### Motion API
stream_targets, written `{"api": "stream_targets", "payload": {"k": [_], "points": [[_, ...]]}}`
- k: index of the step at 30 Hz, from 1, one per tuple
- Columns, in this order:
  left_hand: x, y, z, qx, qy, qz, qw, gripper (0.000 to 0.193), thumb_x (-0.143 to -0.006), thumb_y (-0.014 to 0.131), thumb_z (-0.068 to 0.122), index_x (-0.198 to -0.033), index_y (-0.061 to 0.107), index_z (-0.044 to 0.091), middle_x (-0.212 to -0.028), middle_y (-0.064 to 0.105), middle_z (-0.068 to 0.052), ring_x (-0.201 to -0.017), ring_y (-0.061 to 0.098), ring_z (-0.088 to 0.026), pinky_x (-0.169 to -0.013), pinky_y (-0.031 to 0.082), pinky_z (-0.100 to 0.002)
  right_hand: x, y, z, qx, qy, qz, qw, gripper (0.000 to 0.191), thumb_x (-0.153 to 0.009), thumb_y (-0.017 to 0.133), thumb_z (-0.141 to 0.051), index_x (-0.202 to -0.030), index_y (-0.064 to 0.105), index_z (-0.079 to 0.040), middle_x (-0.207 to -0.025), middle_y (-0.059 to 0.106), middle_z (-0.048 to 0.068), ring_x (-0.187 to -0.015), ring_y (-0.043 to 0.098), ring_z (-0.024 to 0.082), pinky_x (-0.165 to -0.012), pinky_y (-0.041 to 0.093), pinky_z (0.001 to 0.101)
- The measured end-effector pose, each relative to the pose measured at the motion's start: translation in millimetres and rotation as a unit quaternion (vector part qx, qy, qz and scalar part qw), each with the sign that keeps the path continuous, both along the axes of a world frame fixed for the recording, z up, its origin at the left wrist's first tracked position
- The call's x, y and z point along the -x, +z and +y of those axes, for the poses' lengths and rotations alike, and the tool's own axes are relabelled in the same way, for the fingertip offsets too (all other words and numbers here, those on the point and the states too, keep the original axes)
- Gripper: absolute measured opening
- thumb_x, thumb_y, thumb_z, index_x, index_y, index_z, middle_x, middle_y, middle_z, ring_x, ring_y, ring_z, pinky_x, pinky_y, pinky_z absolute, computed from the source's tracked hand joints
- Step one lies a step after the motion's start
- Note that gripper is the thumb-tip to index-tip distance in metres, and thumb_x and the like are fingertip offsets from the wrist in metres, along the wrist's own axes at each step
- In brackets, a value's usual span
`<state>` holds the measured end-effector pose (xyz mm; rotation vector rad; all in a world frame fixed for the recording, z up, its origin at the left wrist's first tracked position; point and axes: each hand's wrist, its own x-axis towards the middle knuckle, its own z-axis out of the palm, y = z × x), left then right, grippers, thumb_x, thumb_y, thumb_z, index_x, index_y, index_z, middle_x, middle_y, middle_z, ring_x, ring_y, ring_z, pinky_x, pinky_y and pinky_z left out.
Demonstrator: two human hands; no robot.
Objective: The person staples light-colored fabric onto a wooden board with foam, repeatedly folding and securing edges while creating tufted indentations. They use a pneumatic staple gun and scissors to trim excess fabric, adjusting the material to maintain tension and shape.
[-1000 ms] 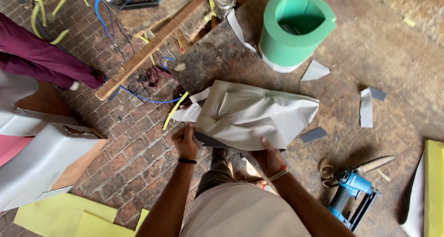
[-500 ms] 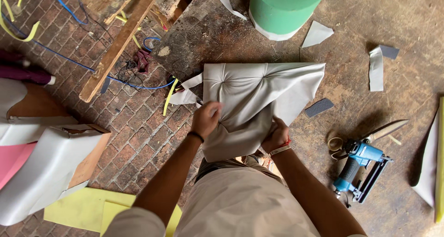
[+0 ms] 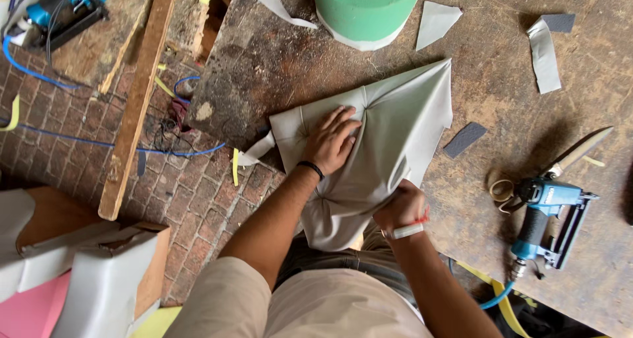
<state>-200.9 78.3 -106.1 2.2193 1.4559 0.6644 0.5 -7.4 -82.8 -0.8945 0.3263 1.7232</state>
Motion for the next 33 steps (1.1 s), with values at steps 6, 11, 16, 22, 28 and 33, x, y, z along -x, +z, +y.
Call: {"api": "stream_targets", "payload": {"k": [6,11,16,22,28,33], "points": [[-2,-5,-3,0.009,0.0,-0.004,1.0,0.036,-0.095,0.064,0.018,-0.131,0.064,0.015,-0.156,0.049,-0.01,-0.148,0.042,-0.034,-0.124,0.033,-0.048,-16,-8,1,0.047,0.227,-0.285,0.93,0.06,-0.083,0.074,-0.012,-0.138,0.053,-0.002,-0.142,0.06,0.018,-0.128,0.058,0.033,-0.115,0.043,0.0449],[-3,8,-3,-0.009,-0.024,0.028,0.999,0.039,-0.09,0.068,0.019,-0.128,0.067,0.022,-0.145,0.053,-0.013,-0.138,0.046,-0.035,-0.114,0.035,-0.051,-22,-36,10,0.076,0.259,-0.329,0.905,0.053,-0.086,0.075,-0.01,-0.134,0.06,0.005,-0.133,0.064,0.023,-0.12,0.062,0.036,-0.11,0.049,0.0438],[-10,4,26,-0.036,-0.184,0.086,0.979,0.029,-0.086,0.073,0.019,-0.113,0.071,0.03,-0.131,0.059,0.0,-0.129,0.054,-0.024,-0.116,0.042,-0.045,8,-21,13,0.07,0.185,-0.224,0.954,0.055,-0.09,0.071,-0.02,-0.137,0.058,0.005,-0.127,0.063,0.024,-0.114,0.058,0.035,-0.099,0.047,0.0455],[-5,1,28,0.013,-0.193,0.026,0.981,0.028,-0.087,0.076,0.025,-0.114,0.071,0.027,-0.129,0.059,-0.001,-0.126,0.056,-0.025,-0.106,0.043,-0.046,18,-1,17,0.026,0.287,-0.399,0.871,0.062,-0.083,0.078,-0.032,-0.137,0.061,-0.005,-0.131,0.07,0.017,-0.119,0.064,0.029,-0.104,0.047,0.0398],[-5,3,29,0.033,-0.198,0.007,0.98,0.039,-0.086,0.078,0.027,-0.123,0.069,0.022,-0.131,0.059,-0.005,-0.126,0.054,-0.027,-0.106,0.042,-0.047,-3,-24,24,0.041,0.514,-0.575,0.636,0.068,-0.088,0.072,-0.05,-0.141,0.059,-0.009,-0.135,0.068,0.019,-0.124,0.063,0.033,-0.105,0.046,0.0433],[35,4,-26,0.054,-0.08,-0.051,0.994,0.045,-0.086,0.071,0.015,-0.13,0.064,0.012,-0.157,0.05,-0.014,-0.149,0.043,-0.036,-0.122,0.038,-0.047,3,-33,36,0.102,0.533,-0.545,0.639,0.078,-0.088,0.072,-0.055,-0.146,0.05,-0.008,-0.144,0.055,0.019,-0.135,0.05,0.034,-0.112,0.037,0.0433]]}}
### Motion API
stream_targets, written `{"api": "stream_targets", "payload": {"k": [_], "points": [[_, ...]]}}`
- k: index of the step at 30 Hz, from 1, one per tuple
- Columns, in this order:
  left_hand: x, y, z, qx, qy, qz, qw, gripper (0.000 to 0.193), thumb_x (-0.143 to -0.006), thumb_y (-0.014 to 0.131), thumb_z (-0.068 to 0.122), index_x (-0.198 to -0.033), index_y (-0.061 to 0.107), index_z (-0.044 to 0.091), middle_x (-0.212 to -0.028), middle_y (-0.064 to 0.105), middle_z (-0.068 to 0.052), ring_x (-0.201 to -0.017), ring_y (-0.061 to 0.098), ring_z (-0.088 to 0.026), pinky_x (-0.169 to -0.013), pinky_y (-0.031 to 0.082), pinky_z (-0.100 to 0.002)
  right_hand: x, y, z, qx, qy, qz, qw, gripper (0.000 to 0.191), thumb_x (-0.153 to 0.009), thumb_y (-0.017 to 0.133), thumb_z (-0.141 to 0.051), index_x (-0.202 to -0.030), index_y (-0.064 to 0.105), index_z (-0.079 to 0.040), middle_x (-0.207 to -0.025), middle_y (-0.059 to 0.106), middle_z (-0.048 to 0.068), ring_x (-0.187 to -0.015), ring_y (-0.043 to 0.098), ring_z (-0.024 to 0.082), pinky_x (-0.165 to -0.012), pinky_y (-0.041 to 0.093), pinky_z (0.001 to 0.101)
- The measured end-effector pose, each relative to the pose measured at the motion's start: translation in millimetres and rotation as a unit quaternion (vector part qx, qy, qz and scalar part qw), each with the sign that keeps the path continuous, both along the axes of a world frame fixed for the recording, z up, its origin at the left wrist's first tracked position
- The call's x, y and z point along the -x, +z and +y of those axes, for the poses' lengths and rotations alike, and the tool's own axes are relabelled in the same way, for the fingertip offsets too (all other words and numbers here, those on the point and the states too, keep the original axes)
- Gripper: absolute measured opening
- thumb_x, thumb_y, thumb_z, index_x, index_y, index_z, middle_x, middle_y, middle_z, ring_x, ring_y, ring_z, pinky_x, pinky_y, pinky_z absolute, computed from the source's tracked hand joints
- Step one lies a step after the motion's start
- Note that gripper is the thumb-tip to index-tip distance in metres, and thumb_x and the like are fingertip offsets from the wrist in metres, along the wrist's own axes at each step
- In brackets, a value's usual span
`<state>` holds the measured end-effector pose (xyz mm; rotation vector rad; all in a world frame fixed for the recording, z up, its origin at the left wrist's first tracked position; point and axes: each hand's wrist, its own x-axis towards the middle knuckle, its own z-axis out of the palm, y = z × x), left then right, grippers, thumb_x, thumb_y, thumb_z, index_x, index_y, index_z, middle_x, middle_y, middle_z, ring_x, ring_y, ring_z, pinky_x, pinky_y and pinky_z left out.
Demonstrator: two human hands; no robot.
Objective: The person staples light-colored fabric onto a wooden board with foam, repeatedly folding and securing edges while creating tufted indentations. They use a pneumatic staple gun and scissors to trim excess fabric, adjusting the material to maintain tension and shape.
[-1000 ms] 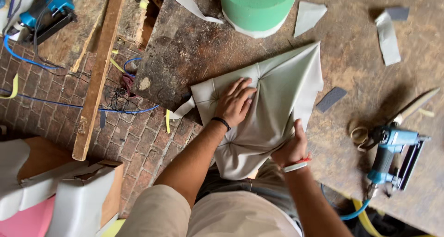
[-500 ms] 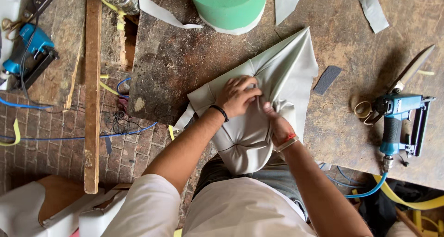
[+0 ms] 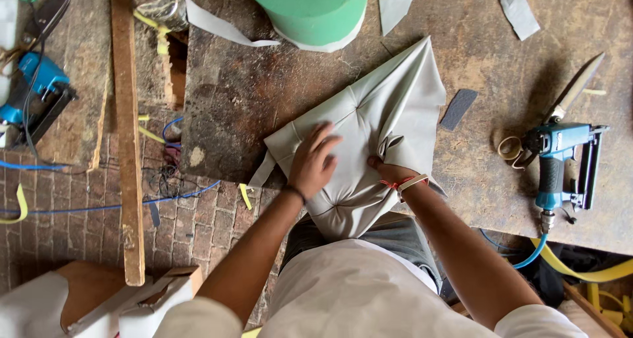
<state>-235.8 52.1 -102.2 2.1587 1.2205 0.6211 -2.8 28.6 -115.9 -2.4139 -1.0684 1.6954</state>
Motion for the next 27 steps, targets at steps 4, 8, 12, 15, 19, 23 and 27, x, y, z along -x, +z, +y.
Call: {"api": "stream_targets", "payload": {"k": [4,8,12,15,19,23,27], "points": [[37,9,-95,0.057,0.117,0.061,0.99,0.063,-0.091,0.072,0.026,-0.146,0.05,0.008,-0.158,0.039,-0.026,-0.146,0.04,-0.044,-0.118,0.038,-0.048,5,10,9,-0.031,0.089,-0.033,0.995,0.077,-0.089,0.067,-0.055,-0.149,0.052,-0.008,-0.148,0.059,0.018,-0.137,0.054,0.035,-0.115,0.04,0.0422],[16,-14,-149,0.18,0.323,-0.043,0.928,0.098,-0.087,0.074,0.048,-0.151,0.025,-0.008,-0.151,0.033,-0.036,-0.139,0.038,-0.047,-0.111,0.037,-0.053,9,15,15,-0.035,0.054,0.028,0.998,0.082,-0.088,0.069,-0.057,-0.149,0.049,-0.007,-0.151,0.053,0.016,-0.14,0.048,0.034,-0.116,0.035,0.0404],[1,-47,-143,0.371,0.452,-0.092,0.806,0.099,-0.093,0.046,0.072,-0.151,0.029,-0.007,-0.137,0.05,-0.034,-0.124,0.057,-0.046,-0.103,0.049,-0.052,11,11,17,-0.018,-0.006,0.055,0.998,0.084,-0.084,0.071,-0.058,-0.146,0.053,-0.005,-0.148,0.058,0.017,-0.136,0.053,0.033,-0.114,0.039,0.0382],[-9,-39,-133,0.407,0.487,-0.089,0.768,0.102,-0.094,0.032,0.08,-0.147,0.033,-0.008,-0.124,0.06,-0.029,-0.114,0.065,-0.043,-0.096,0.054,-0.051,9,14,17,-0.054,-0.013,0.143,0.988,0.081,-0.088,0.069,-0.055,-0.147,0.052,-0.002,-0.148,0.058,0.016,-0.137,0.052,0.029,-0.115,0.036,0.0346],[-15,10,-122,0.471,0.509,-0.079,0.716,0.088,-0.1,0.028,0.07,-0.134,0.06,-0.005,-0.111,0.068,-0.028,-0.102,0.07,-0.043,-0.085,0.055,-0.055,-4,40,25,-0.089,-0.067,0.257,0.96,0.066,-0.088,0.075,-0.039,-0.136,0.059,0.003,-0.132,0.068,0.016,-0.118,0.063,0.026,-0.107,0.045,0.0318],[-34,86,-122,0.546,0.455,-0.268,0.65,0.078,-0.102,0.035,0.062,-0.131,0.061,-0.006,-0.11,0.071,-0.023,-0.101,0.073,-0.032,-0.089,0.06,-0.044,-38,87,29,-0.184,-0.089,0.368,0.907,0.042,-0.085,0.077,-0.012,-0.121,0.066,0.007,-0.111,0.074,0.017,-0.094,0.072,0.026,-0.09,0.058,0.0356],[-70,140,-138,0.598,0.382,-0.392,0.586,0.068,-0.102,0.038,0.053,-0.132,0.062,-0.004,-0.115,0.071,-0.021,-0.106,0.071,-0.03,-0.093,0.057,-0.042,-64,135,22,-0.264,-0.165,0.43,0.848,0.037,-0.078,0.074,0.008,-0.114,0.063,0.006,-0.1,0.072,0.017,-0.083,0.074,0.029,-0.075,0.064,0.0385]]}}
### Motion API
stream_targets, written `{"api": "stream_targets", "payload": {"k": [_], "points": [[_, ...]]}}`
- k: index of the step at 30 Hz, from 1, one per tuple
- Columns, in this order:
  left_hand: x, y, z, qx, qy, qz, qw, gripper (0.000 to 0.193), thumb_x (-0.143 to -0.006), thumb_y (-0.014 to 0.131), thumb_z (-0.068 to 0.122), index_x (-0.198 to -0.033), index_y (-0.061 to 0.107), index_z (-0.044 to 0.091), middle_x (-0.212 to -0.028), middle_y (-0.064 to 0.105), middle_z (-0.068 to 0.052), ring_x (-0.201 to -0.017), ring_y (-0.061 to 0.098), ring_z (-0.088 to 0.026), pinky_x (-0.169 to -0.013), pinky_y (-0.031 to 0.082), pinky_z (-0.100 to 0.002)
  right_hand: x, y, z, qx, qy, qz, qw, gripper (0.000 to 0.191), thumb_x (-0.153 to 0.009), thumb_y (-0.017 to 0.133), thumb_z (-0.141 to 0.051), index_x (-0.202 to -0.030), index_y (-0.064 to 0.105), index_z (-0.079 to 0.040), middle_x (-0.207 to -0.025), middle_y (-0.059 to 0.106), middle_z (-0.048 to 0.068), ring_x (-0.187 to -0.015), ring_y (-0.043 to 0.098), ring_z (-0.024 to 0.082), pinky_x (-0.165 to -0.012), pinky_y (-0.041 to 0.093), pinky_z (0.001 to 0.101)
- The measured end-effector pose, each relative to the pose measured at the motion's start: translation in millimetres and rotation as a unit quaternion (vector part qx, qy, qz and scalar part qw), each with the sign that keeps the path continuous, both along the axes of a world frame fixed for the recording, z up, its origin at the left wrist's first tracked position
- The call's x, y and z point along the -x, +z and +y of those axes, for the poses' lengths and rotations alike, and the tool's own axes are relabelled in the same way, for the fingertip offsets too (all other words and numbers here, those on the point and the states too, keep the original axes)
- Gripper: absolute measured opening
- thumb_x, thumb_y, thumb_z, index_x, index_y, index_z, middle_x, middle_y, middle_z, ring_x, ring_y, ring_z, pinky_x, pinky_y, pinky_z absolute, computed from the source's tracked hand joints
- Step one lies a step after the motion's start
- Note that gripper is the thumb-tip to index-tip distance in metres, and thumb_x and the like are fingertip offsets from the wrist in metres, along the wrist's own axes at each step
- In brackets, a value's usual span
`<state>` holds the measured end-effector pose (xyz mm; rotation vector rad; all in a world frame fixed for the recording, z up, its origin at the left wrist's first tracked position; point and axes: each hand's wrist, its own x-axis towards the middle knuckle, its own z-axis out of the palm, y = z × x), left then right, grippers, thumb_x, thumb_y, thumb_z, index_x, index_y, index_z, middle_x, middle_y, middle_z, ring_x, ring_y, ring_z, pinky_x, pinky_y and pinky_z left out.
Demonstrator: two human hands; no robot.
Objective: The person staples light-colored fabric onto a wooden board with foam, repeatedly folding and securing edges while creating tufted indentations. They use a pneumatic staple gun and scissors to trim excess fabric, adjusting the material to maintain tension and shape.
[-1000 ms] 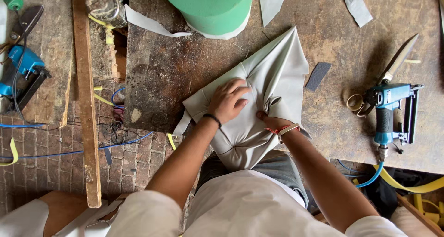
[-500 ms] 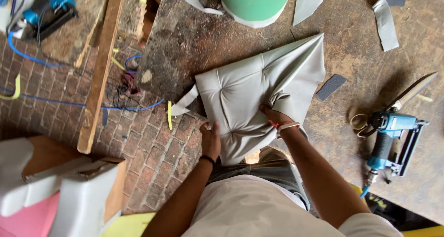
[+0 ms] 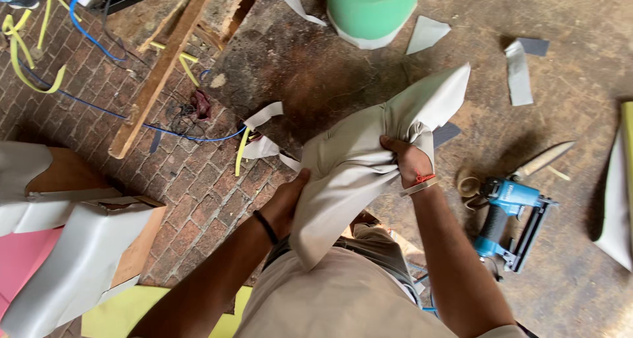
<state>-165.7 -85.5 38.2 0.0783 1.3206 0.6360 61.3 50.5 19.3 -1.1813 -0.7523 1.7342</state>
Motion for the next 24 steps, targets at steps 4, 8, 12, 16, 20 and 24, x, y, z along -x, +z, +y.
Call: {"api": "stream_targets", "payload": {"k": [4,8,12,16,20,24], "points": [[-17,17,-10,-0.03,-0.069,-0.097,0.992,0.058,-0.102,0.042,0.044,-0.132,0.063,-0.002,-0.119,0.07,-0.018,-0.11,0.069,-0.027,-0.096,0.054,-0.04,-7,17,-3,-0.038,-0.069,-0.033,0.996,0.04,-0.076,0.071,0.01,-0.115,0.059,0.006,-0.097,0.071,0.017,-0.078,0.072,0.03,-0.07,0.063,0.0398],[6,4,-3,-0.068,-0.18,-0.117,0.974,0.05,-0.102,0.045,0.035,-0.132,0.065,0.0,-0.124,0.07,-0.016,-0.115,0.067,-0.024,-0.099,0.052,-0.038,12,-1,11,0.01,-0.099,-0.036,0.994,0.042,-0.078,0.072,0.005,-0.118,0.059,0.008,-0.1,0.071,0.018,-0.079,0.073,0.03,-0.073,0.063,0.0368],[74,-19,44,-0.161,-0.386,0.023,0.908,0.042,-0.103,0.049,0.026,-0.133,0.066,0.002,-0.129,0.07,-0.013,-0.12,0.065,-0.021,-0.103,0.049,-0.036,56,-32,39,0.12,-0.16,0.041,0.979,0.044,-0.08,0.072,-0.002,-0.12,0.061,0.011,-0.1,0.068,0.021,-0.077,0.069,0.031,-0.077,0.06,0.0392],[125,-52,160,-0.388,-0.366,0.247,0.809,0.036,-0.103,0.052,0.017,-0.133,0.067,0.004,-0.134,0.069,-0.01,-0.124,0.062,-0.019,-0.106,0.047,-0.034,102,-49,52,0.177,-0.19,0.134,0.956,0.044,-0.08,0.07,-0.005,-0.122,0.06,0.006,-0.098,0.07,0.015,-0.084,0.069,0.027,-0.083,0.059,0.0388],[98,-94,255,-0.495,-0.307,0.142,0.8,0.027,-0.101,0.058,0.004,-0.125,0.07,0.006,-0.125,0.072,-0.01,-0.12,0.067,-0.02,-0.107,0.051,-0.031,126,-38,57,0.162,-0.153,0.13,0.966,0.042,-0.081,0.069,-0.005,-0.121,0.063,0.006,-0.094,0.071,0.013,-0.083,0.068,0.026,-0.08,0.058,0.0378],[66,-113,266,-0.502,-0.279,-0.045,0.818,0.031,-0.095,0.06,-0.001,-0.124,0.07,0.004,-0.135,0.065,-0.014,-0.127,0.062,-0.024,-0.111,0.051,-0.035,115,-8,68,0.106,-0.163,-0.033,0.98,0.038,-0.079,0.074,-0.001,-0.115,0.063,0.003,-0.09,0.072,0.014,-0.073,0.071,0.027,-0.069,0.062,0.0369]]}}
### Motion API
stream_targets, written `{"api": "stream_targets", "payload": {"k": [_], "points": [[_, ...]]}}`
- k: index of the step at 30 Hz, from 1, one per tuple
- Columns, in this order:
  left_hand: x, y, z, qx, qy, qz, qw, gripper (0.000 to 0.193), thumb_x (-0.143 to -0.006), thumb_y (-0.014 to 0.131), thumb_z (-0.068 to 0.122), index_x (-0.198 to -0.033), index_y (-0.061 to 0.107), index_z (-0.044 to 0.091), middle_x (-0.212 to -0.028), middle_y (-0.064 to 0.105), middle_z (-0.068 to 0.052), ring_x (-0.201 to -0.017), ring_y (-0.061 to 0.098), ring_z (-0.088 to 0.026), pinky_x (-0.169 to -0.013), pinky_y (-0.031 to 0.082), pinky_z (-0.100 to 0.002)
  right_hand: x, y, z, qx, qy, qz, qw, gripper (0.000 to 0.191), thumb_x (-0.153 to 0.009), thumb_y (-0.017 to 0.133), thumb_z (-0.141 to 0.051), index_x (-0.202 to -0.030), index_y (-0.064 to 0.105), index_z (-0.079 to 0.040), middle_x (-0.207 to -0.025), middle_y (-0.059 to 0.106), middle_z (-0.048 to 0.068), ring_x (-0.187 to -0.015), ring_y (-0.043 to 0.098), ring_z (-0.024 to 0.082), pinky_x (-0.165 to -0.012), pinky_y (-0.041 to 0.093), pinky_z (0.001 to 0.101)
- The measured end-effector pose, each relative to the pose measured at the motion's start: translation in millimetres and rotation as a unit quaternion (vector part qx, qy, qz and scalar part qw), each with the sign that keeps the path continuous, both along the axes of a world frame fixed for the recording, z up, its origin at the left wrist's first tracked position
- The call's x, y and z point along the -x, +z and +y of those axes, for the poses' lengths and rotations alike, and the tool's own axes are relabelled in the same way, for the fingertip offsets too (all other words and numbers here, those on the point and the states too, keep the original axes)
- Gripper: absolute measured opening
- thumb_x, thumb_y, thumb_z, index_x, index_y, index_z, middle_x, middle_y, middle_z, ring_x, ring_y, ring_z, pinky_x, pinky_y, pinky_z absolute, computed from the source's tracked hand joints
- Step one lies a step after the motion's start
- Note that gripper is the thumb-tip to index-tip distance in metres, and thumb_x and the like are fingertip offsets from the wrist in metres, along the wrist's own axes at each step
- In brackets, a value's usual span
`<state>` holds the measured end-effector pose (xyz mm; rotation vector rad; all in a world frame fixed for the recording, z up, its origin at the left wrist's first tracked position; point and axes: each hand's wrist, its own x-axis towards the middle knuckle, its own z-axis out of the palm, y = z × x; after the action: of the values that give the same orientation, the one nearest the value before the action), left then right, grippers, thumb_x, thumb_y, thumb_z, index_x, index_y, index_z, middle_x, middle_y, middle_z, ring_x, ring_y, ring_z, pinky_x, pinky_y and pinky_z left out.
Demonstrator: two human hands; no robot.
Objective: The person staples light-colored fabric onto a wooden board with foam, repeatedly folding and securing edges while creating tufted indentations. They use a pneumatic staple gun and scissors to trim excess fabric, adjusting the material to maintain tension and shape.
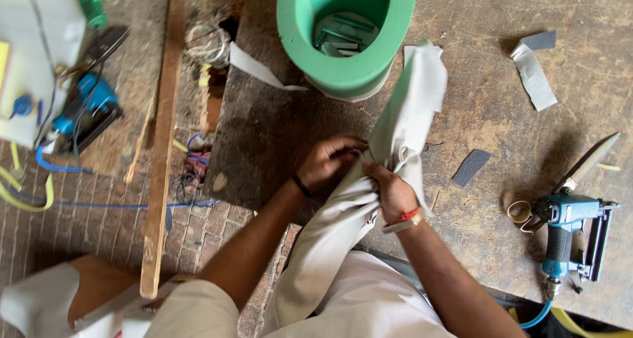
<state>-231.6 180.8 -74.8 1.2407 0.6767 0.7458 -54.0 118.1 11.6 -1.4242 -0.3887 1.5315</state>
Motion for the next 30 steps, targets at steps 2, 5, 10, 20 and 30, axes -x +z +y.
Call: {"api": "stream_targets", "payload": {"k": [2,5,10,20,30], "points": [[-12,-3,-7,-0.056,0.018,0.039,0.997,0.029,-0.096,0.062,-0.001,-0.124,0.07,0.002,-0.133,0.063,-0.014,-0.127,0.06,-0.025,-0.111,0.048,-0.037,-15,14,12,-0.01,0.047,-0.062,0.997,0.034,-0.078,0.076,-0.001,-0.11,0.067,0.004,-0.091,0.074,0.013,-0.074,0.072,0.023,-0.068,0.062,0.0331],[-41,-11,-4,-0.029,0.0,0.018,0.999,0.023,-0.097,0.063,-0.002,-0.118,0.071,0.001,-0.128,0.061,-0.012,-0.124,0.06,-0.024,-0.109,0.048,-0.037,-35,24,20,0.047,0.104,-0.157,0.981,0.028,-0.078,0.078,-0.003,-0.104,0.069,0.003,-0.089,0.075,0.012,-0.074,0.072,0.021,-0.066,0.062,0.0318],[-92,-26,3,0.072,-0.084,-0.036,0.993,0.016,-0.095,0.067,0.0,-0.109,0.071,0.005,-0.124,0.06,-0.007,-0.118,0.061,-0.019,-0.102,0.052,-0.035,-66,16,20,0.091,0.044,-0.111,0.989,0.023,-0.083,0.078,-0.003,-0.101,0.07,0.009,-0.087,0.072,0.016,-0.07,0.07,0.025,-0.061,0.058,0.0351],[-138,-70,-36,0.148,-0.079,-0.174,0.97,0.026,-0.112,0.049,0.027,-0.108,0.06,0.004,-0.112,0.052,-0.004,-0.11,0.051,-0.016,-0.104,0.041,-0.029,-63,-42,-38,0.103,-0.202,0.108,0.968,0.032,-0.084,0.075,-0.015,-0.11,0.065,0.0,-0.094,0.072,0.011,-0.088,0.069,0.024,-0.083,0.057,0.0361],[-86,-97,-6,0.134,-0.257,0.049,0.956,0.042,-0.114,0.045,0.041,-0.121,0.056,0.001,-0.112,0.053,-0.009,-0.112,0.052,-0.019,-0.104,0.044,-0.032,-13,-104,-63,-0.105,-0.271,0.099,0.952,0.037,-0.085,0.074,-0.01,-0.114,0.058,0.005,-0.093,0.064,0.014,-0.083,0.067,0.03,-0.079,0.061,0.0414]]}}
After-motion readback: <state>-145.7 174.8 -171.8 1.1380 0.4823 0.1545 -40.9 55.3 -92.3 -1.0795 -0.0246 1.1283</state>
